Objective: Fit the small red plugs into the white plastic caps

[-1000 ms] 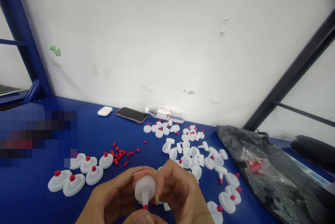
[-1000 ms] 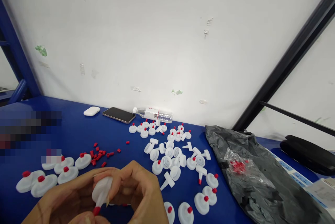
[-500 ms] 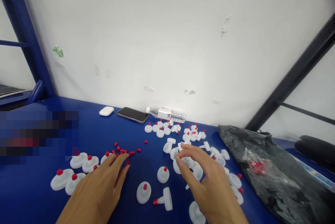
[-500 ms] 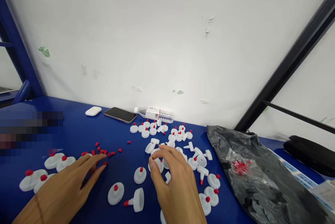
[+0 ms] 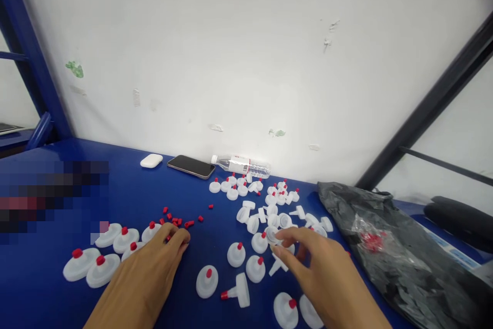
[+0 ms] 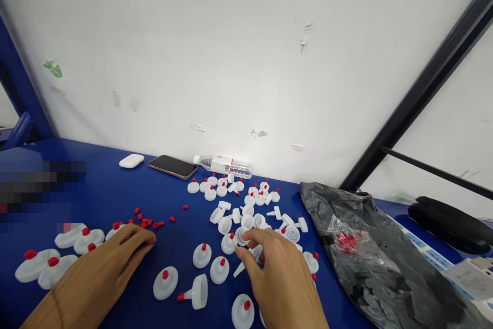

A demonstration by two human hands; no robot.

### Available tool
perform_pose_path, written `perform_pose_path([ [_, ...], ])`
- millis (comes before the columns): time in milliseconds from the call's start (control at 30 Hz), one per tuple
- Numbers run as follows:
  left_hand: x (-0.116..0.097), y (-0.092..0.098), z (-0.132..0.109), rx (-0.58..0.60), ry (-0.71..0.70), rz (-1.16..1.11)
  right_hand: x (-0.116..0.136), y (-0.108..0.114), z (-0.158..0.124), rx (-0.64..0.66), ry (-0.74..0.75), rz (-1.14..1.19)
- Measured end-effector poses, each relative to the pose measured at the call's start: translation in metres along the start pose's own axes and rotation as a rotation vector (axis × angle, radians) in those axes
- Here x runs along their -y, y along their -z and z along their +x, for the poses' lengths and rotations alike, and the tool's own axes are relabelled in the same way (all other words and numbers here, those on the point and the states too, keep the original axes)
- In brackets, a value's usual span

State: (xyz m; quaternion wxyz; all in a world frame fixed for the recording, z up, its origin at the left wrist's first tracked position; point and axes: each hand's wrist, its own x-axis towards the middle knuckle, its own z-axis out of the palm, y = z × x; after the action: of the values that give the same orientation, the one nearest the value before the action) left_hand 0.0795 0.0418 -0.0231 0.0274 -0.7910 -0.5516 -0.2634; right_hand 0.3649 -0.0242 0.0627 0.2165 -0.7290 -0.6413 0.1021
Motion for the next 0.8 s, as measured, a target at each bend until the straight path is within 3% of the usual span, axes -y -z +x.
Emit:
perform_pose_path([
  [133,0.004,-0.007,-0.002,-0.031,0.008,-0.008,-0.012,0.0,0.004,0.071,0.0,-0.098],
  [267,0.004,0.001,-0.002,-0.008,-0.009,-0.017,-0.01,0.001,0.002,0.012,0.021,-0.09],
  [367,0.001,0.015,-0.006,-0.04,-0.075,-0.024,0.004,0.005,-0.006,-0.091,0.039,0.109],
  [467,-0.012,0.032,-0.008,-0.205,-0.128,-0.144,0.026,0.004,-0.014,-0.048,-0.008,0.402],
  [533,-0.024,0.043,-0.008,-0.245,-0.145,-0.29,0.043,0.0,-0.018,-0.014,-0.008,0.535],
  [667,-0.04,0.054,-0.006,-0.277,-0.244,-0.428,0.067,-0.012,-0.022,-0.059,0.009,0.644],
  [800,-0.043,0.058,-0.004,-0.311,-0.32,-0.466,0.071,-0.016,-0.022,-0.024,0.003,0.691],
])
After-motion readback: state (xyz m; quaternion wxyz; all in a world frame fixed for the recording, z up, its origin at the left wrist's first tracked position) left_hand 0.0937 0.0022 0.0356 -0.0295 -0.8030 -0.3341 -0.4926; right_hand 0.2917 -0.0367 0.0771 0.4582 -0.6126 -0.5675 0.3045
